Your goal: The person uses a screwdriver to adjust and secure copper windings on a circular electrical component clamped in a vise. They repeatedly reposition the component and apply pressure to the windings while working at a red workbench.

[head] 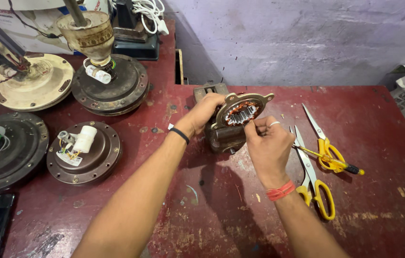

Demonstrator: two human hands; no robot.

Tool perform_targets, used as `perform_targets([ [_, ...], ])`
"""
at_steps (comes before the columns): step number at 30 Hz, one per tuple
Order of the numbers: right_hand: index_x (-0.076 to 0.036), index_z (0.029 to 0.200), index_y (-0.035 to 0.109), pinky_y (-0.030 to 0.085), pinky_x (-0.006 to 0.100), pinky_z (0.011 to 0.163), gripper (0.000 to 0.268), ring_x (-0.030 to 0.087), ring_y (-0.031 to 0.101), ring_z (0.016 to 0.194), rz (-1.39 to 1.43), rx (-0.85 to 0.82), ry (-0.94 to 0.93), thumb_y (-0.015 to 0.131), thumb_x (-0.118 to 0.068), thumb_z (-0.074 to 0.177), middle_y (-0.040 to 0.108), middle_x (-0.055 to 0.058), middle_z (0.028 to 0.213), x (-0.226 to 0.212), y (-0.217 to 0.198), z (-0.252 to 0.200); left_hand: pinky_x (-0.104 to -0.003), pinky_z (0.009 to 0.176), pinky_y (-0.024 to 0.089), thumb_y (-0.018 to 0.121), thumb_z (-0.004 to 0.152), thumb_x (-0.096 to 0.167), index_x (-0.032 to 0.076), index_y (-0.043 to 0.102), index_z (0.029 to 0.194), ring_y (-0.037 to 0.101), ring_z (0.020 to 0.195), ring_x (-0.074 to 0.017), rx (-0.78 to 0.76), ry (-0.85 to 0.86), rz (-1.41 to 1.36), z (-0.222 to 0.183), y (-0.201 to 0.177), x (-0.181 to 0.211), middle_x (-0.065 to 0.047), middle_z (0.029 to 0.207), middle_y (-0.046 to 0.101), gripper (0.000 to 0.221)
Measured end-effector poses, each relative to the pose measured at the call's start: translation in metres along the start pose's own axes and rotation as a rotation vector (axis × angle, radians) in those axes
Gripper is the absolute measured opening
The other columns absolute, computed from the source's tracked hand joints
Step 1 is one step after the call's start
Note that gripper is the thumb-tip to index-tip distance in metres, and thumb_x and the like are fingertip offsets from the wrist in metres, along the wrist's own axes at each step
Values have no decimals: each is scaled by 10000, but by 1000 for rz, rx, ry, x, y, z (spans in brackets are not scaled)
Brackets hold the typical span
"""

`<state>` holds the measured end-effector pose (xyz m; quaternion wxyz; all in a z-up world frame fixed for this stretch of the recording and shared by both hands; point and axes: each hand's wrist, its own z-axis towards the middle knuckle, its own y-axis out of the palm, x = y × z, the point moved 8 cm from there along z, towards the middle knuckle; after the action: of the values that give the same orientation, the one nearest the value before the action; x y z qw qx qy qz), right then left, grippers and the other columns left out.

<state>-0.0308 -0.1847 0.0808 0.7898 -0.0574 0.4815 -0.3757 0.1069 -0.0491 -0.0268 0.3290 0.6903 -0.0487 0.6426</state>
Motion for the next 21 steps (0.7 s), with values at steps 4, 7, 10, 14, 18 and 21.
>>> perform_targets([
  [4,51,841,703,547,281,566,136,140,700,593,40,43,-1,746,-64,899,730,120,704,3,3,-5,-275,693,489,529,941,147,-54,710,997,598,764,-107,1,72,-72,-10,3,3,-30,889,677,276],
  [7,55,840,690,547,283,574,130,139,699,602,44,46,-18,741,-49,899,726,120,705,4,4,-8,-258,768,516,467,888,152,-45,682,1210,633,830,-109,0,-10,-173,-20,9,3,-33,982,714,434],
  [10,52,851,694,551,281,579,107,133,707,616,42,34,-41,738,-39,887,730,116,719,3,4,-10,-252,818,497,438,902,167,-61,642,1302,610,889,-102,-63,57,-61,-27,17,12,-25,1056,706,503],
  [14,46,885,713,550,274,579,99,121,703,611,61,43,-12,743,-46,903,736,101,723,0,2,-8,-256,869,475,423,924,182,-66,655,1251,594,938,-112,-69,122,42,-23,11,11,-26,1082,697,471],
  [18,39,960,750,522,270,540,117,116,677,575,2,6,21,759,-55,891,723,99,684,-2,0,-5,-269,913,454,419,984,180,-82,665,1111,570,978,-131,-63,204,123,-20,3,1,-41,1055,661,381],
  [21,34,959,757,529,255,556,118,99,679,595,-3,2,-23,774,-67,900,729,94,712,-7,-2,-5,-301,907,440,421,1065,185,-77,562,1015,508,962,-154,-28,236,211,-23,-1,-1,-57,988,557,302],
])
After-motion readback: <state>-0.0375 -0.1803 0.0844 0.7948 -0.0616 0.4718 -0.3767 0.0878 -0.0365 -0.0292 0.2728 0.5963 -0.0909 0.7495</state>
